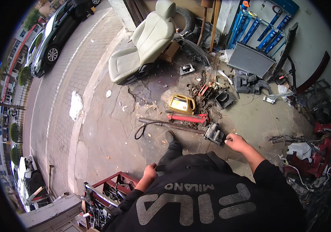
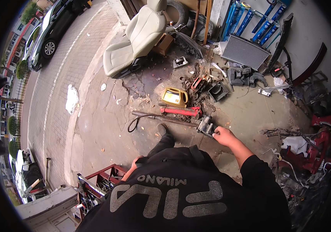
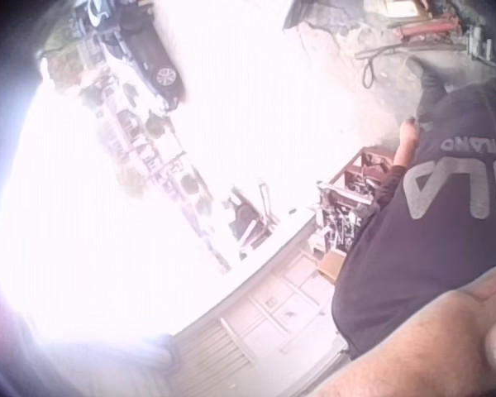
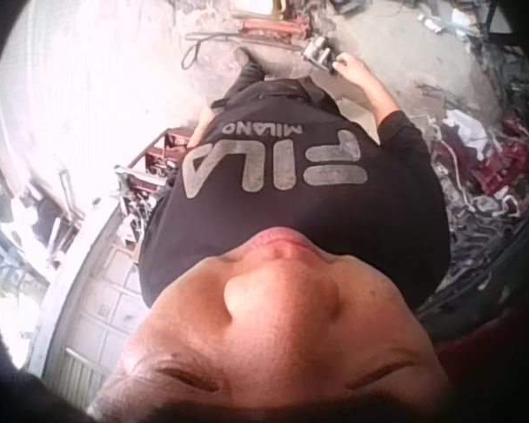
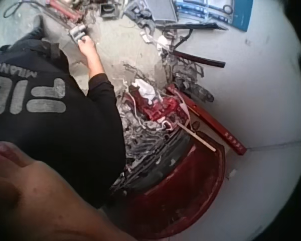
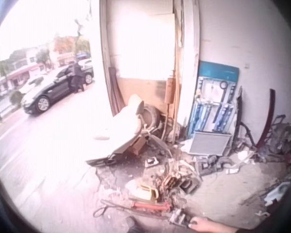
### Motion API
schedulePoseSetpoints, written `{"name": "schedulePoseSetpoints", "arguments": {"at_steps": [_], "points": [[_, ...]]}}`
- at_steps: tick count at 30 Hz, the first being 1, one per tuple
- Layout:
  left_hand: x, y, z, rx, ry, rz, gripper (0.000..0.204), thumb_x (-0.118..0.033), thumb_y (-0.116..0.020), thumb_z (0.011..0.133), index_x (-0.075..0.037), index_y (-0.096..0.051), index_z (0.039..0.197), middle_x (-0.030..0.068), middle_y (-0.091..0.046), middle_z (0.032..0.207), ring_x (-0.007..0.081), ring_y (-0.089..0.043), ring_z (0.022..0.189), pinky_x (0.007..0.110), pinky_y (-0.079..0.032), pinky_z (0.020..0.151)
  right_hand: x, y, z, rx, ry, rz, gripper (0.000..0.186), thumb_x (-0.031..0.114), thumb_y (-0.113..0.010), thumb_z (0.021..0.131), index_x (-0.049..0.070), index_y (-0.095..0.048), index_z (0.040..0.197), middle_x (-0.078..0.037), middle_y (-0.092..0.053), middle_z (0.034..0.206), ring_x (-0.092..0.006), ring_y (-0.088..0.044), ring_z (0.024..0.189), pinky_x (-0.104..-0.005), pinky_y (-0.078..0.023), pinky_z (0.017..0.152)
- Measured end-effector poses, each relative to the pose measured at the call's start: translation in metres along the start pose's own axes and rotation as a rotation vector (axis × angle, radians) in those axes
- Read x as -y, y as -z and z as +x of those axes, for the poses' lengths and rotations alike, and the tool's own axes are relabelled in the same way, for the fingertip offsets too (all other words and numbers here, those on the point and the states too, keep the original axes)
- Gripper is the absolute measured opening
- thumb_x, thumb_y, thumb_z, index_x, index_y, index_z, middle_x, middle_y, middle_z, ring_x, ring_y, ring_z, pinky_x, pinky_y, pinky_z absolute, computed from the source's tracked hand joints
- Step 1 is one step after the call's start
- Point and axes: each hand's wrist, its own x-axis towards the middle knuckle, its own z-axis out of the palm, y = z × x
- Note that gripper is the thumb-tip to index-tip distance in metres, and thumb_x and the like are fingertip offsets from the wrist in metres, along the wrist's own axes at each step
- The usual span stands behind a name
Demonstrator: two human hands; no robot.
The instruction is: The person removes a metal bracket from the engine bay of a red car, then retrieves a replacement bracket and installs it. They align the new bracket, secure it with fasteners, and adjust surrounding components to complete the installation.
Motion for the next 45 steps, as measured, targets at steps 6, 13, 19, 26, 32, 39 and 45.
{"name": "schedulePoseSetpoints", "arguments": {"at_steps": [6, 13, 19, 26, 32, 39, 45], "points": [[0.004, 0.121, 0.069, 0.121, -0.117, -0.103, 0.038, -0.040, -0.075, 0.101, -0.008, -0.082, 0.120, 0.0206, -0.082, 0.118, 0.0414, -0.078, 0.116, 0.050, -0.060, 0.102, 0.114, -0.032, 0.076, 0.004, 0.066, -0.118, 0.039, 0.040, -0.074, 0.104, 0.001, -0.072, 0.104, -0.023, -0.076, 0.106, -0.0426, -0.074, 0.105, -0.0521, -0.058, 0.092], [-0.027, 0.215, 0.167, 0.316, -0.012, -0.002, 0.041, -0.039, -0.075, 0.103, -0.007, -0.080, 0.129, 0.0196, -0.082, 0.124, 0.0373, -0.078, 0.121, 0.047, -0.060, 0.104, 0.259, 0.081, 0.115, 0.030, 0.509, 0.018, 0.033, 0.032, -0.070, 0.106, 0.001, -0.065, 0.096, -0.024, -0.071, 0.094, -0.0465, -0.072, 0.093, -0.0540, -0.056, 0.082], [-0.199, 0.372, 0.293, -0.141, -0.150, -0.060, 0.035, -0.031, -0.074, 0.105, -0.005, -0.078, 0.127, 0.0214, -0.079, 0.126, 0.0382, -0.079, 0.116, 0.046, -0.062, 0.099, 0.336, 0.117, 0.253, 0.216, 0.634, -0.173, 0.037, 0.035, -0.066, 0.107, 0.001, -0.067, 0.094, -0.025, -0.074, 0.099, -0.0489, -0.072, 0.101, -0.0564, -0.057, 0.087], [-0.508, 0.578, 0.476, -0.569, -0.627, 0.105, 0.032, -0.014, -0.081, 0.097, -0.006, -0.072, 0.126, 0.0180, -0.071, 0.138, 0.0414, -0.069, 0.128, 0.048, -0.056, 0.108, 0.386, 0.197, 0.531, 0.581, 0.566, -0.296, 0.039, 0.039, -0.067, 0.102, 0.002, -0.078, 0.104, -0.024, -0.080, 0.107, -0.0444, -0.077, 0.104, -0.0552, -0.059, 0.091], [-0.734, 0.683, 0.715, -0.753, -0.989, 0.451, 0.054, -0.027, -0.079, 0.097, -0.010, -0.068, 0.146, 0.0225, -0.053, 0.168, 0.0459, -0.048, 0.156, 0.059, -0.037, 0.125, 0.368, 0.261, 0.836, 0.190, 0.215, -0.201, 0.034, 0.030, -0.066, 0.100, 0.000, -0.079, 0.113, -0.027, -0.080, 0.109, -0.0456, -0.077, 0.110, -0.0550, -0.060, 0.098], [-0.778, 0.679, 0.871, -0.653, -1.069, 0.590, 0.068, -0.068, -0.055, 0.105, -0.014, -0.074, 0.142, 0.0224, -0.062, 0.156, 0.0530, -0.043, 0.156, 0.068, -0.028, 0.130, 0.383, 0.335, 1.127, -0.044, -0.073, -0.264, 0.037, 0.015, -0.066, 0.102, 0.004, -0.070, 0.137, -0.019, -0.061, 0.154, -0.0437, -0.063, 0.140, -0.0550, -0.059, 0.108], [-0.768, 0.667, 0.867, -0.636, -0.932, 0.757, 0.070, -0.076, -0.028, 0.113, -0.023, -0.062, 0.145, 0.0183, -0.054, 0.157, 0.0427, -0.044, 0.157, 0.076, -0.023, 0.134, 0.422, 0.336, 1.276, -0.142, 0.095, -0.310, 0.037, 0.011, -0.067, 0.101, 0.009, -0.074, 0.138, -0.013, -0.056, 0.161, -0.0412, -0.063, 0.139, -0.0525, -0.058, 0.111]]}}
